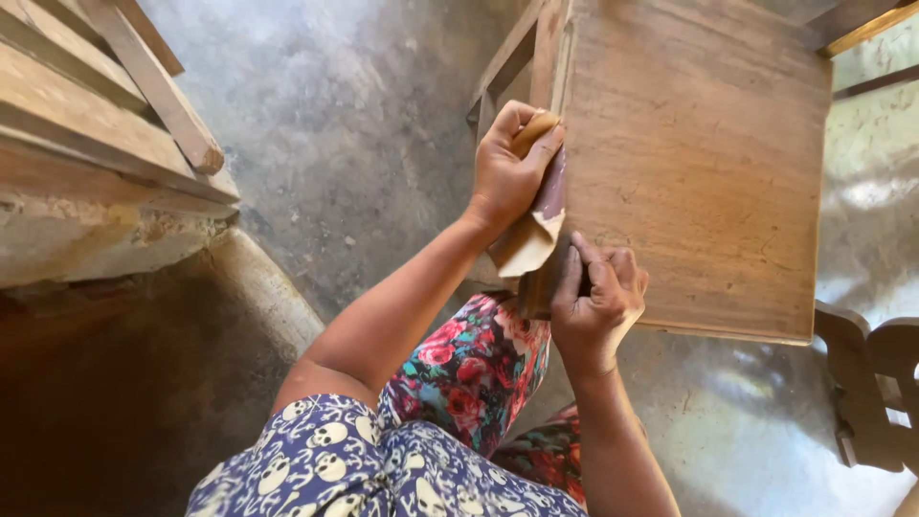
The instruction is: The person sands the edges and surfaces of a small wooden stool using a piece of sandpaper. They work on the top surface and the side edges, holding the stool steady with one hand while sanding with the other.
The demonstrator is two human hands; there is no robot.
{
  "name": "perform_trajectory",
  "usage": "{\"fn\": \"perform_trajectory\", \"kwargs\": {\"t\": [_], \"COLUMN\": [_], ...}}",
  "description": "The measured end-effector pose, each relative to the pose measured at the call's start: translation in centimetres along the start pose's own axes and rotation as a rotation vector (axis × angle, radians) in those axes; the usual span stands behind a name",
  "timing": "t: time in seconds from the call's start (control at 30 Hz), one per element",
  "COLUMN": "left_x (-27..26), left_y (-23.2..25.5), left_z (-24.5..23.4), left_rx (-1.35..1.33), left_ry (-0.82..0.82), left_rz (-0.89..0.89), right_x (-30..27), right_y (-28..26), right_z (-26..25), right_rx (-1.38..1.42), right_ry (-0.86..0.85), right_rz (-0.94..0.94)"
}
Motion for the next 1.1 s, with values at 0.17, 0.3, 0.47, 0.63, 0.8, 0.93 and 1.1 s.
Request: {"fn": "perform_trajectory", "kwargs": {"t": [0.17,0.3,0.47,0.63,0.8,0.93,1.1], "left_x": [4.8,0.9,2.3,2.3,0.7,8.0,-0.8], "left_y": [1.0,2.9,-1.1,0.9,1.7,-1.4,3.6], "left_z": [2.0,-0.1,-1.9,-0.9,-1.5,1.7,-1.5], "left_rx": [0.184,0.172,0.143,-0.043,0.430,0.640,0.580], "left_ry": [-0.088,-0.067,-0.011,-0.056,0.070,0.002,-0.052], "left_rz": [0.117,0.194,0.062,0.143,0.102,0.092,0.064], "right_x": [0.6,0.6,0.9,0.4,0.0,-0.4,1.2], "right_y": [-1.0,-0.8,-1.0,-0.5,-0.2,0.7,0.1], "right_z": [0.4,0.4,0.3,0.4,0.0,0.2,1.2], "right_rx": [-0.096,-0.084,-0.095,-0.072,-0.042,-0.052,-0.122], "right_ry": [-0.099,-0.093,-0.081,-0.078,0.019,0.032,-0.181], "right_rz": [0.082,0.084,0.077,0.080,-0.024,-0.024,-0.018]}}
Point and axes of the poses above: each hand's wrist, its own x-axis towards the middle knuckle, its own z-axis out of the palm, y = z × x, the point moved 10 cm from there along x, towards the middle knuckle, and after that the axes turned 12 degrees about x, right-handed, at the moved point
